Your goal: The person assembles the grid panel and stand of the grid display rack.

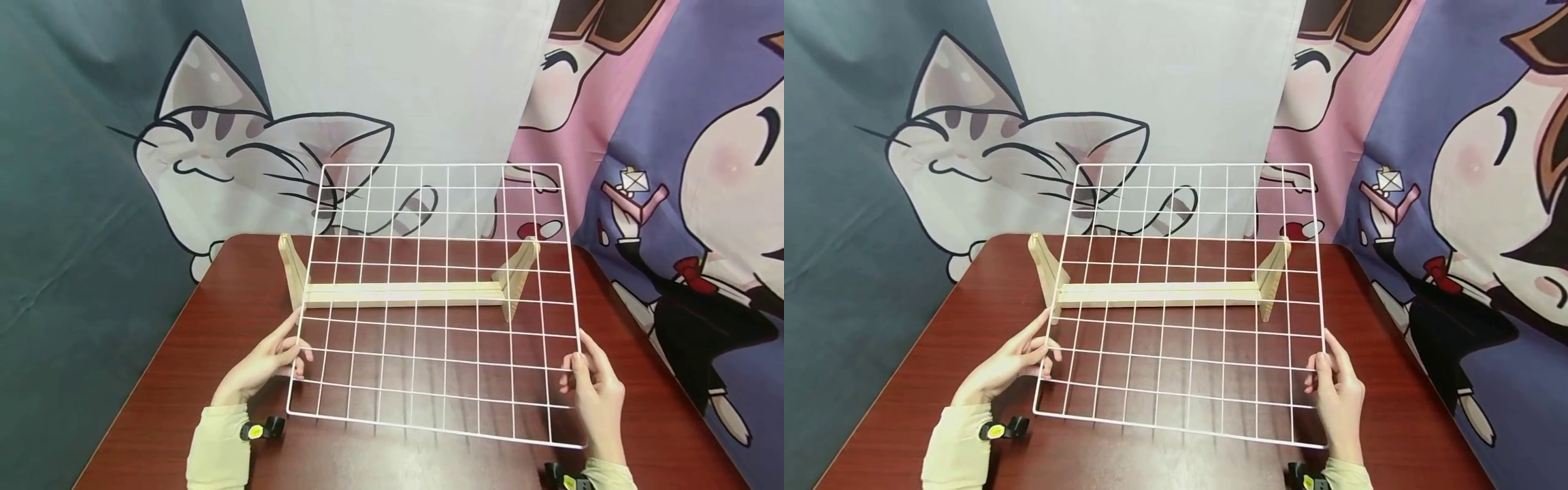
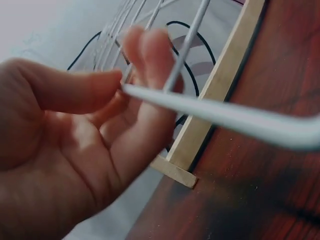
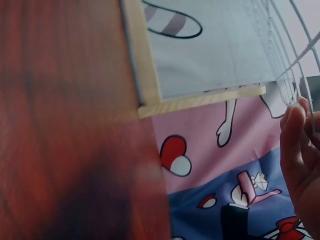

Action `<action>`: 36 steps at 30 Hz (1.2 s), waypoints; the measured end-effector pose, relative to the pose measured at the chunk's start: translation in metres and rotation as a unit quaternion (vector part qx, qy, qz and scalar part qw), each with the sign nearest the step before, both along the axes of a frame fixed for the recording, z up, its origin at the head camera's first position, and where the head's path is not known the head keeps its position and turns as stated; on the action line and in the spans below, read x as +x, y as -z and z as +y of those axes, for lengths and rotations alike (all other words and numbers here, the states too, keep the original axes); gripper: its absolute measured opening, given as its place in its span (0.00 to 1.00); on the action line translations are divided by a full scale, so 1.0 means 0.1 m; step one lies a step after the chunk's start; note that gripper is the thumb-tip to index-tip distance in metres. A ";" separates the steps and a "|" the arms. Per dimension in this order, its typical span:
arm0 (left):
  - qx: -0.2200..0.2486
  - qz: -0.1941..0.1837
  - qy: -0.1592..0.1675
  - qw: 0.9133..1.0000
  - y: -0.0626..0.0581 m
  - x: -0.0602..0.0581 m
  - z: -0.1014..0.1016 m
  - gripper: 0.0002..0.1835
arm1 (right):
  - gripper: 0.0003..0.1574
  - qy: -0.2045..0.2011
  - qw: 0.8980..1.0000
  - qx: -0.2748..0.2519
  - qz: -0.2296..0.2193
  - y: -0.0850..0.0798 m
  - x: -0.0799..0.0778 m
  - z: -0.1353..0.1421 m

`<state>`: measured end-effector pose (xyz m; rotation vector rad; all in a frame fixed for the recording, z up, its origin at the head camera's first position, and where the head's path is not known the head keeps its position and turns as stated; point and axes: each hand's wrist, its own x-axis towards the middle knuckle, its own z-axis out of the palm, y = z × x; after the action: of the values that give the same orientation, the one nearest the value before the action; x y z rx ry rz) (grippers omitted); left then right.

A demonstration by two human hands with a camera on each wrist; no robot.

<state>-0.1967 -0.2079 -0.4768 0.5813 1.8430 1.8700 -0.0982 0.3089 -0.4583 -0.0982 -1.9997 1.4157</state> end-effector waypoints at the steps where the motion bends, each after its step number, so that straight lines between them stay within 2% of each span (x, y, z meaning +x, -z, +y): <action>1: 0.007 0.006 0.004 1.000 0.01 0.00 -0.01 0.41 | 0.26 0.019 1.000 0.012 -0.012 0.01 0.00 0.00; 3: 0.021 0.015 0.003 1.000 0.03 -0.01 -0.01 0.41 | 0.25 0.053 0.997 0.049 -0.036 0.03 0.00 0.00; 6: 0.037 0.036 -0.005 0.999 0.04 0.00 -0.01 0.41 | 0.23 0.076 0.992 0.081 -0.052 0.04 0.00 -0.01; 11: 0.078 0.083 -0.010 0.993 0.06 0.01 0.04 0.38 | 0.21 0.078 0.991 0.095 -0.059 0.04 -0.02 -0.01; 14: 0.109 0.134 -0.017 0.985 0.08 -0.01 0.08 0.36 | 0.22 0.073 0.991 0.089 -0.068 0.03 -0.04 -0.01; 17: 0.114 0.171 -0.042 0.978 0.11 -0.02 0.13 0.35 | 0.21 0.076 0.992 0.081 -0.059 0.03 -0.06 -0.03; 20: 0.103 0.191 -0.060 0.974 0.12 -0.03 0.16 0.34 | 0.19 0.078 0.995 0.046 -0.043 0.01 -0.08 -0.05; 22: 0.093 0.201 -0.071 0.973 0.10 -0.04 0.18 0.34 | 0.17 0.067 0.997 -0.017 -0.039 -0.01 -0.10 -0.07; 27: 0.075 0.218 -0.091 0.969 0.07 -0.04 0.20 0.34 | 0.14 0.058 0.985 -0.156 -0.054 -0.07 -0.15 -0.12; 30: 0.085 0.224 -0.087 0.967 0.06 -0.03 0.19 0.34 | 0.11 0.065 0.981 -0.172 -0.068 -0.09 -0.16 -0.12; 33: 0.107 0.222 -0.074 0.966 0.06 -0.01 0.16 0.34 | 0.05 0.060 0.976 -0.197 -0.078 -0.10 -0.17 -0.11; 36: 0.116 0.215 -0.067 0.967 0.07 0.02 0.12 0.35 | 0.09 0.043 0.969 -0.233 -0.074 -0.11 -0.18 -0.09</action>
<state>-0.1951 -0.1960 -0.4837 1.0368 1.9747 2.2029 -0.1158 0.3001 -0.4474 -0.5042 -1.7129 1.8399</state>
